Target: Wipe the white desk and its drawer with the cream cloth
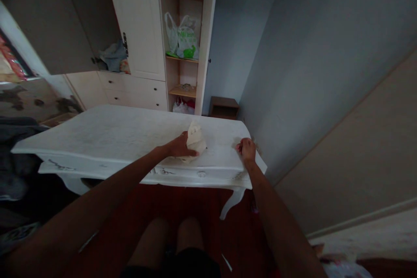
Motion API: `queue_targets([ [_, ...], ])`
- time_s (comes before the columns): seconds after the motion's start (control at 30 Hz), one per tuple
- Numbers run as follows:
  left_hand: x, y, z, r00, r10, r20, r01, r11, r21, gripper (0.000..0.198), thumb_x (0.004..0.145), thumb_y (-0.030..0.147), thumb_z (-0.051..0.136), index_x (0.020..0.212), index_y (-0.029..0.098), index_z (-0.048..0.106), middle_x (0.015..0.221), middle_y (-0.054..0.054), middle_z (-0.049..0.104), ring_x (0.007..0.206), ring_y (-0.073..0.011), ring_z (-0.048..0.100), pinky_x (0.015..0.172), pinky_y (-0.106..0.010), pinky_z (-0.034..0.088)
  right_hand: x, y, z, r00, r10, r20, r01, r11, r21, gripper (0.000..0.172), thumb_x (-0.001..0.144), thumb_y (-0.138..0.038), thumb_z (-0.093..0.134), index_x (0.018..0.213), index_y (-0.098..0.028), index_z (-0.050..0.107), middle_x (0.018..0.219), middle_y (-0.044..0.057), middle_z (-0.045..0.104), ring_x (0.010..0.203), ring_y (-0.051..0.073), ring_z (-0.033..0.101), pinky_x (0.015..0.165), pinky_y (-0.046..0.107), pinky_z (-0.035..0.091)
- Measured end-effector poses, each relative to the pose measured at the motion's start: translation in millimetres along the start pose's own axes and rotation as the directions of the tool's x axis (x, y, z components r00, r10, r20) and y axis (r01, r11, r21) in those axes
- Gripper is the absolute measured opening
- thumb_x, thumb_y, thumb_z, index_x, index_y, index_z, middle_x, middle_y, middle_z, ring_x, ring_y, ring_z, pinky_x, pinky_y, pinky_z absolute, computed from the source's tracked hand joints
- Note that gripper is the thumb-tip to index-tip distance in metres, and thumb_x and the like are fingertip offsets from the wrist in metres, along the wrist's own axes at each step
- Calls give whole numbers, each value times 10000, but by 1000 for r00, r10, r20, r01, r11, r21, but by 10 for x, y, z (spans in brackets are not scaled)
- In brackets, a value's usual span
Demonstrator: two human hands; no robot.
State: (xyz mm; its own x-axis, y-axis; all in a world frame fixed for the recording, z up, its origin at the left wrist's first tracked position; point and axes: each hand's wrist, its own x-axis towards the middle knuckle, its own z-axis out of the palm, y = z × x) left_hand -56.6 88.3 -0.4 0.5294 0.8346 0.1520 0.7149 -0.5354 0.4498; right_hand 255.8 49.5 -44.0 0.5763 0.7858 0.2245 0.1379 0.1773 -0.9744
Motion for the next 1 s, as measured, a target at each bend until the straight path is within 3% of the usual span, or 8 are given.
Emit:
queue_targets([
  [0.1, -93, -28, 75, 997, -50, 57, 49, 998, 31, 1109, 610, 677, 714, 1483, 149, 280, 1517, -242, 364, 1367, -422, 394, 1121, -591, 245, -20, -12, -2, 1000, -8, 7, 8, 1000, -28, 212, 748, -392, 533, 630, -217, 507, 443, -26, 577, 360, 83, 423, 339, 189, 308],
  [0.2, -150, -52, 184, 997, -72, 9, 72, 995, 65, 1099, 643, 713, 671, 1479, 115, 285, 1513, -272, 363, 1395, -428, 350, 1151, -608, 118, -28, -23, -4, 1000, -12, 14, 12, 998, -54, 212, 749, -388, 533, 620, -222, 505, 447, -15, 575, 371, 93, 431, 342, 200, 315],
  [0.4, -220, -55, 320, 984, -12, -180, 35, 991, 127, 872, 767, 677, 575, 1366, 56, 449, 1383, -258, 515, 1326, -375, 452, 1122, -475, 256, -40, -36, -8, 1000, -15, 10, 15, 996, -90, 239, 732, -421, 552, 609, -222, 503, 444, -1, 580, 368, 103, 433, 343, 214, 321],
  [0.53, -260, -22, 313, 971, -10, -238, 33, 995, 95, 847, 788, 647, 575, 1361, 37, 445, 1369, -254, 527, 1299, -361, 479, 1112, -466, 282, -43, -34, -17, 1000, -21, -4, 21, 994, -111, 242, 729, -433, 555, 635, -213, 520, 451, -8, 593, 373, 101, 450, 354, 207, 339],
  [0.87, -287, -24, 261, 981, -1, -194, -2, 1000, -16, 822, 790, 642, 592, 1395, 113, 417, 1434, -215, 491, 1369, -341, 414, 1123, -463, 259, -25, -34, -12, 996, -35, -78, 23, 989, -148, 246, 730, -439, 556, 647, -211, 522, 454, -2, 605, 356, 103, 462, 341, 207, 350],
  [1.0, -306, -22, 176, 983, 57, -172, -77, 991, -107, 723, 844, 621, 538, 1411, 190, 410, 1470, -146, 482, 1367, -304, 428, 1102, -442, 301, -31, -35, -19, 996, -33, -82, 21, 989, -145, 265, 732, -450, 575, 636, -207, 530, 458, 0, 609, 367, 101, 471, 351, 204, 364],
])
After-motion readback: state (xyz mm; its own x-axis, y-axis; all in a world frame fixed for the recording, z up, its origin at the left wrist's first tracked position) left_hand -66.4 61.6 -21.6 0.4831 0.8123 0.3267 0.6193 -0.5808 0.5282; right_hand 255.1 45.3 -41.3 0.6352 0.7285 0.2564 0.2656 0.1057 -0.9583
